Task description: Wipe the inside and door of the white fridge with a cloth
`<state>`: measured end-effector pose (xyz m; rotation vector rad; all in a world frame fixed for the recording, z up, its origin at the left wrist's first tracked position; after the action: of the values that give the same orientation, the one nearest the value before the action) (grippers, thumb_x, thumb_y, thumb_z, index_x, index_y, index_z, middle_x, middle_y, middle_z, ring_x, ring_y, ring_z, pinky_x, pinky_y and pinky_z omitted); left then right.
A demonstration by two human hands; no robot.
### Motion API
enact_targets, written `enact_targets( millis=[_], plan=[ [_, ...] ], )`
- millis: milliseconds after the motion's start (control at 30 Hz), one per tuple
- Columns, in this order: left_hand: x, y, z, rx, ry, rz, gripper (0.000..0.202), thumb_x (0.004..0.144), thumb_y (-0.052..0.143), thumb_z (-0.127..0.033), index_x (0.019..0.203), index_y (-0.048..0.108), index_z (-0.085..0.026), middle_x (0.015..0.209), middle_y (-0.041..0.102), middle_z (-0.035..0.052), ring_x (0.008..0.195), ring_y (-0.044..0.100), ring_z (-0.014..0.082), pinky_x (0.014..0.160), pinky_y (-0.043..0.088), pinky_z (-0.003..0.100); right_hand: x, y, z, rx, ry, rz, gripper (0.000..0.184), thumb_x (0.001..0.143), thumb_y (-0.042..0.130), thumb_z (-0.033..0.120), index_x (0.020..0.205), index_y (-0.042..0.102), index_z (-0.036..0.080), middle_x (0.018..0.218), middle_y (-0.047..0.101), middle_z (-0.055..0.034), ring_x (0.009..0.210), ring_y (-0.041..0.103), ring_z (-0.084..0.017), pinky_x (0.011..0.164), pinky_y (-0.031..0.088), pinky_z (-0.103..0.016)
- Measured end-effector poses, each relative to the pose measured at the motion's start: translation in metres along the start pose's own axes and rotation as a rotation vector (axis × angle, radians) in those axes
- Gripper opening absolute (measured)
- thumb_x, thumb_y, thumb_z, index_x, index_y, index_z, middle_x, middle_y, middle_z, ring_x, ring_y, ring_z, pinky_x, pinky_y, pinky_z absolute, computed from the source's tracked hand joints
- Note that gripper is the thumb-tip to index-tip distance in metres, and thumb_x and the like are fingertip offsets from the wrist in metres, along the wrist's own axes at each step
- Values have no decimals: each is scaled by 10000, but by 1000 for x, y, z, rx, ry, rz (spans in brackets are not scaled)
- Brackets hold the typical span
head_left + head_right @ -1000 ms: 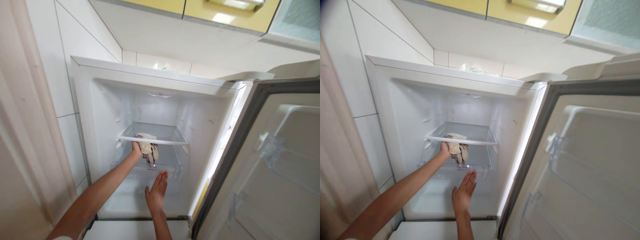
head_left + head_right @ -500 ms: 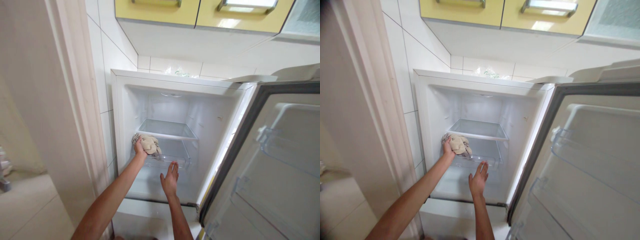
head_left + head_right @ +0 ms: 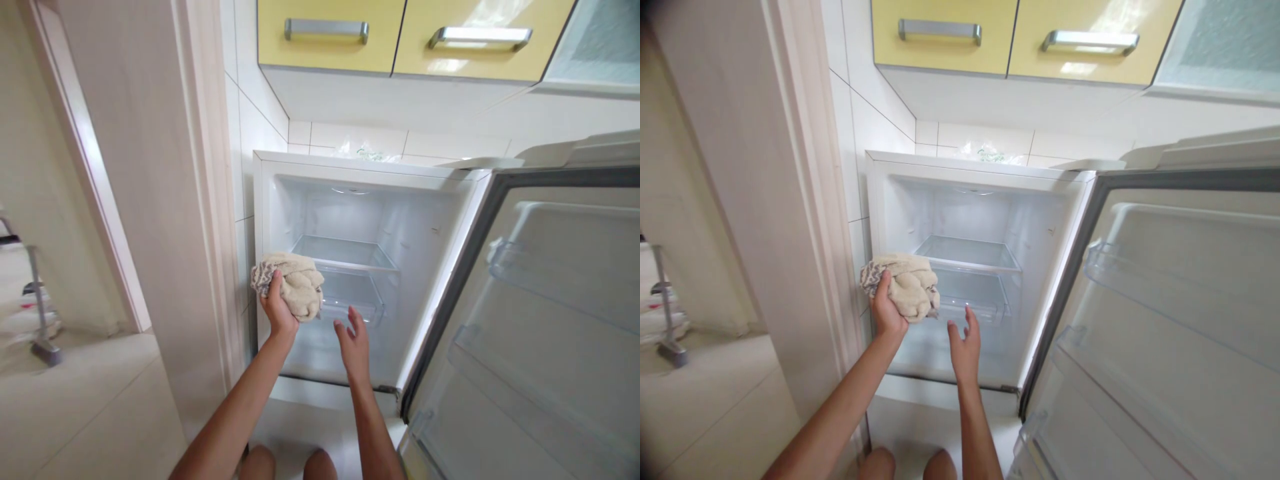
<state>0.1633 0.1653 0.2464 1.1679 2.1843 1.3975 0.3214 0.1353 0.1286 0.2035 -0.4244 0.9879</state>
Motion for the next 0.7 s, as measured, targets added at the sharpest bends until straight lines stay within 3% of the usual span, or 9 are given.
enact_targets(
  millis=[67,167,267,400,500,600,700],
  plan=[
    [-11,-1,-15,21,41,36,414,779,823,-428,1126,718,-226,1172,771,46,1214,688,239,1022,553,332,-19,-9,44,81,-89,20,655,948,568,535,1480,528,156,1528,526,-194,1401,524,-307,1140,455,-505],
    [-28,-5,-31,153,122,56,464,742,873,-436,1127,712,-231,1180,765,42,1179,699,232,1047,536,338,-47,-21,109,-57,-400,55,621,1002,591,465,1575,437,282,1692,310,-114,1569,279,-293,1246,296,-572],
    [-45,-9,-38,280,94,69,468,713,896,-416,1103,718,-229,1142,774,39,1114,719,222,1012,547,326,-63,-23,146,-210,-667,162,682,1021,582,399,1643,312,323,1752,118,-90,1612,112,-325,1252,228,-641],
    [-60,-18,-36,297,-86,203,441,688,889,-436,1025,719,-206,1011,781,43,973,740,231,913,580,347,-60,-16,151,-349,-832,417,723,1013,523,313,1676,238,273,1751,123,-93,1612,109,-313,1269,206,-611],
    [-66,-28,-34,215,-277,301,429,667,872,-475,965,720,-207,959,778,52,992,740,271,925,585,388,-52,-17,144,-370,-883,576,815,994,591,379,1687,186,245,1740,171,-104,1608,146,-284,1284,213,-554],
    [-72,-33,-41,39,-420,391,485,706,791,-587,1019,740,-220,1113,776,88,1196,688,328,1037,555,438,-45,-21,138,-416,-864,593,999,942,714,468,1696,93,256,1751,76,-118,1614,94,-299,1283,218,-552],
    [-78,-34,-56,-40,-444,516,593,730,730,-703,1101,745,-241,1280,735,95,1356,592,353,1130,502,476,-44,-24,135,-460,-821,546,1188,899,776,480,1683,-84,244,1750,10,-153,1615,44,-319,1275,243,-560]
  ],
)
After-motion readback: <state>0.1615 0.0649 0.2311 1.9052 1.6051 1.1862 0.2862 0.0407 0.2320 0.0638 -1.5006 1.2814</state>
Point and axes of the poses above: each hand's wrist, its own x-axis towards the middle knuckle, its own y-axis out of the palm, z = x × y, the point moved 2 cm from there along x, towards the middle knuckle
